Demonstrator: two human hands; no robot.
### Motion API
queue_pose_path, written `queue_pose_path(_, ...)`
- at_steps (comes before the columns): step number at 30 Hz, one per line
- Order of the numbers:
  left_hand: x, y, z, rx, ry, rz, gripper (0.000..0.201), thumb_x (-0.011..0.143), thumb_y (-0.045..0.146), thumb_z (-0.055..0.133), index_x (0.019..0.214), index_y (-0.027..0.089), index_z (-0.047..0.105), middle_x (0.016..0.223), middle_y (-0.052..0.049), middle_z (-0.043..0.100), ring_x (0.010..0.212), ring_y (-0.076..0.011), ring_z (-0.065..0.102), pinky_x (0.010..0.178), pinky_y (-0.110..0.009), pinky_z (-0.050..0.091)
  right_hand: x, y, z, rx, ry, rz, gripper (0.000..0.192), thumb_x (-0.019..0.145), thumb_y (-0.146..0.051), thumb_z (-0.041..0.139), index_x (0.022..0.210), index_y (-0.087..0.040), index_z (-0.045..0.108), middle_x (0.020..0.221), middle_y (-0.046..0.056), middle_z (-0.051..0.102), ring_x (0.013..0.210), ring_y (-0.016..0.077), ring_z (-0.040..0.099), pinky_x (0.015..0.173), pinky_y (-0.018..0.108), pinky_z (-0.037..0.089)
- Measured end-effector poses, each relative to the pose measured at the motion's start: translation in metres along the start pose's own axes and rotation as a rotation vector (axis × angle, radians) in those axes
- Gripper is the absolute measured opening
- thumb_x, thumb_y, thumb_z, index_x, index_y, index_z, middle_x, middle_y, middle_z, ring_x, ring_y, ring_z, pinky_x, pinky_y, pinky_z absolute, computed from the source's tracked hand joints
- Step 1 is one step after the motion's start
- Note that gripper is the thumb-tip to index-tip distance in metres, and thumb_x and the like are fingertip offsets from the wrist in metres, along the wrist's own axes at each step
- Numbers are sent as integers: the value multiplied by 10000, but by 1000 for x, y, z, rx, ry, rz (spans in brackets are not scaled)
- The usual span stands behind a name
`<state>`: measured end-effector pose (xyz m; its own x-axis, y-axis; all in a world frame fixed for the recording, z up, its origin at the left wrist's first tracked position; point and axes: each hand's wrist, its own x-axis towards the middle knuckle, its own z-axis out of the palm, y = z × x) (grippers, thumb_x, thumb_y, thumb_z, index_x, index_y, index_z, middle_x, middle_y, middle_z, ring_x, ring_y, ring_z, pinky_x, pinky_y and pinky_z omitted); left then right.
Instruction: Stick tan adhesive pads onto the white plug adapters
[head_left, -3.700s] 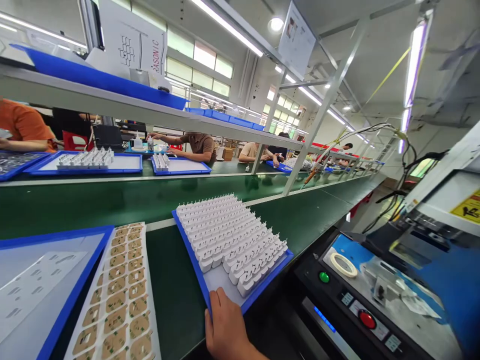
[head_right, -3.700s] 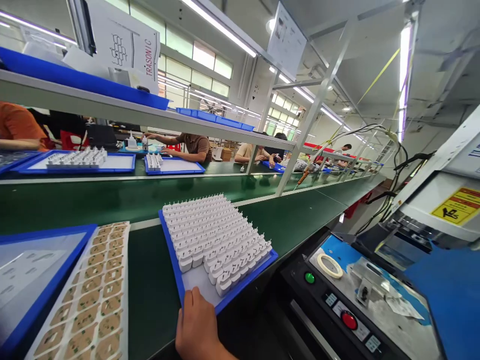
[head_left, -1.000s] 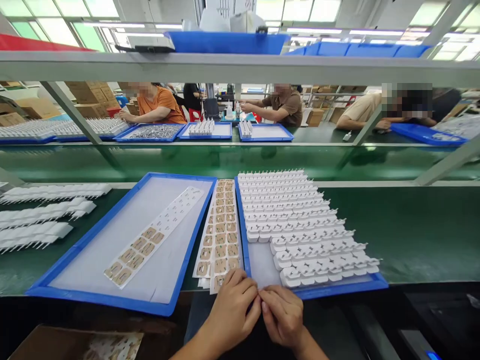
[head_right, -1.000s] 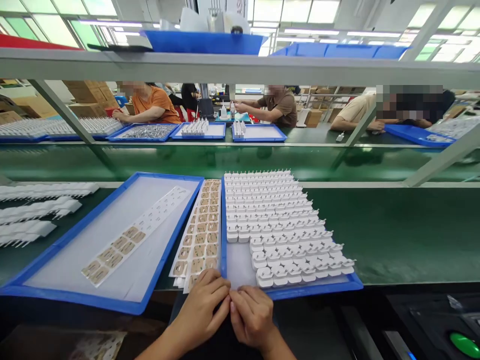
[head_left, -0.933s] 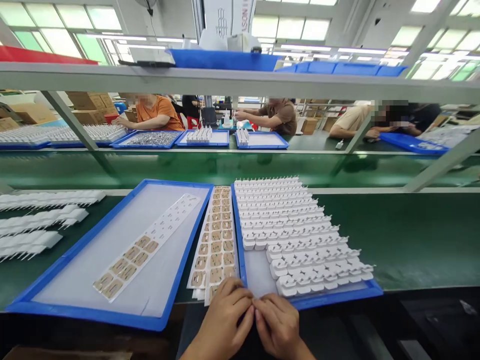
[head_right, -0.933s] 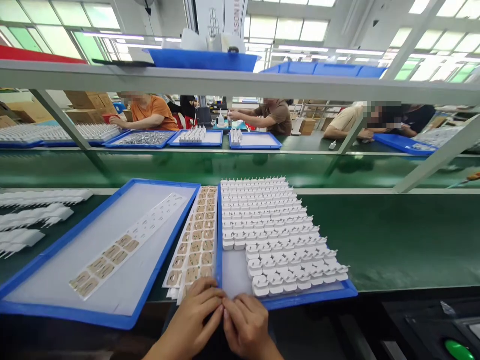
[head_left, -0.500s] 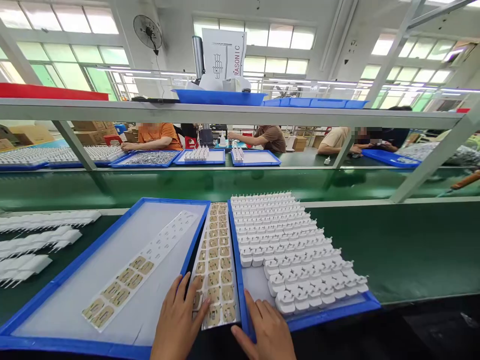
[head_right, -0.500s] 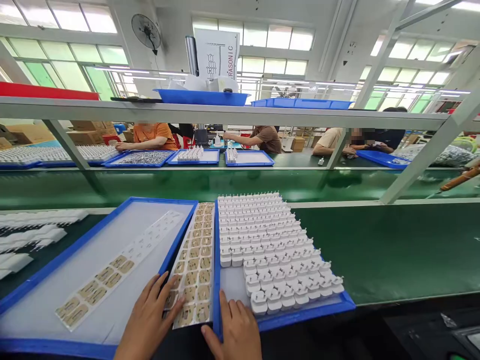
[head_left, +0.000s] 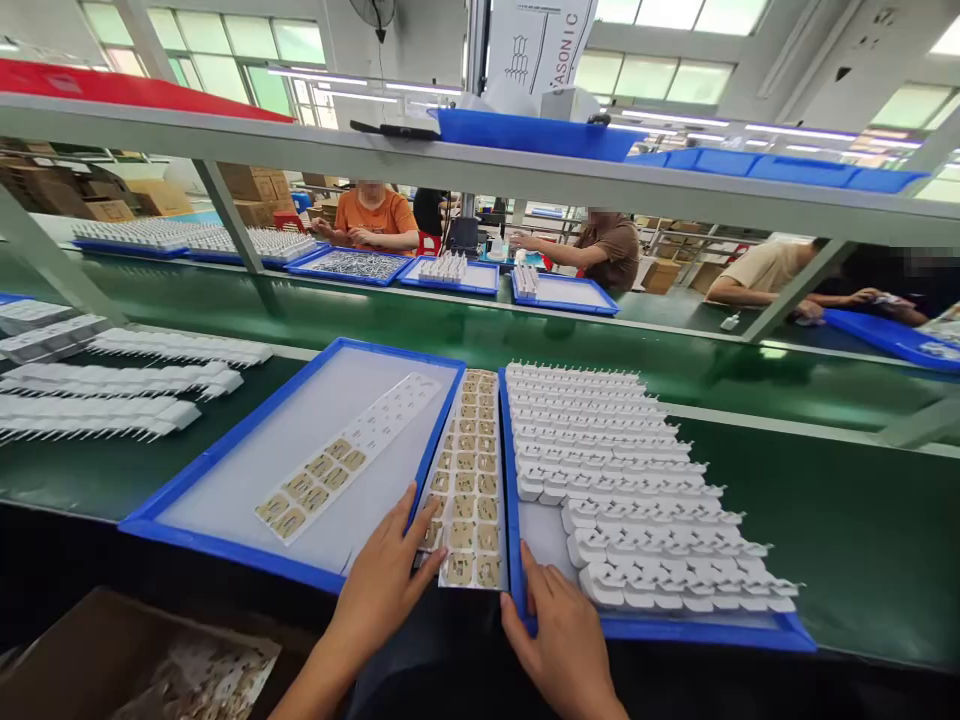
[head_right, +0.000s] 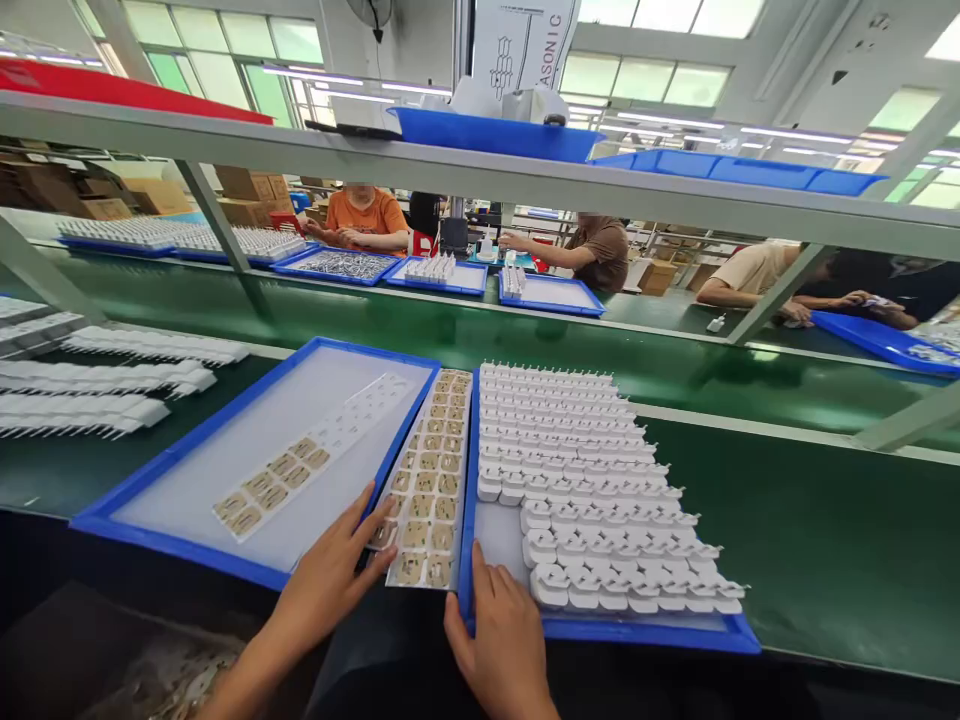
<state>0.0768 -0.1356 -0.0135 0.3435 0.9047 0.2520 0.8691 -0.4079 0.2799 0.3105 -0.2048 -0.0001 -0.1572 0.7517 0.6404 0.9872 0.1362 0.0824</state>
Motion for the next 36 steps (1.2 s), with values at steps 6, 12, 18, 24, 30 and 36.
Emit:
queue_pose_path(6,6,13,-2,-8,-44,24,580,955,531,396,1464,253,417,1588,-121,156,1401,-267,372,1098,-429,418,2,-6,3,34,-53,17,439,884,-410,418,1176,-146,611,777,25,576,639,-30,437,628,103,338)
queue_pose_path(12,6,19,-5,-14,-26,31,642,903,601,464,1449,264,436,1577,-161,155,1389,-322,369,1075,-482,417,7,-18,10,64,-64,43,430,858,-395,464,1165,-139,623,742,10,564,619,-37,432,622,111,330)
queue_pose_path(18,5,21,-5,19,-42,31,647,848,551,590,1446,369,421,1595,-115,68,1385,-353,354,1080,-526,390,7,-17,9,92,-73,43,429,830,-390,514,1171,-151,619,764,-10,579,614,-46,445,621,112,338)
queue_pose_path(24,5,19,-13,46,-60,131,847,700,523,761,1453,398,391,1604,-92,-80,1454,-405,170,1108,-600,303,9,-13,9,153,-108,47,509,734,-371,660,1191,-156,599,652,-51,518,595,-57,472,596,91,344)
queue_pose_path(30,4,17,-16,-12,-49,323,486,882,369,610,1350,431,495,1576,67,218,1456,-257,233,1145,-558,302,12,-10,11,176,-94,30,454,790,-381,599,1179,-146,601,635,-53,498,561,-65,463,579,86,354)
queue_pose_path(36,6,11,-9,-275,265,115,345,898,156,533,1189,302,649,1304,43,583,1223,-173,486,1020,-388,481,11,-9,10,156,-52,15,490,872,-477,455,1210,-151,592,673,-22,508,572,-50,467,567,101,366)
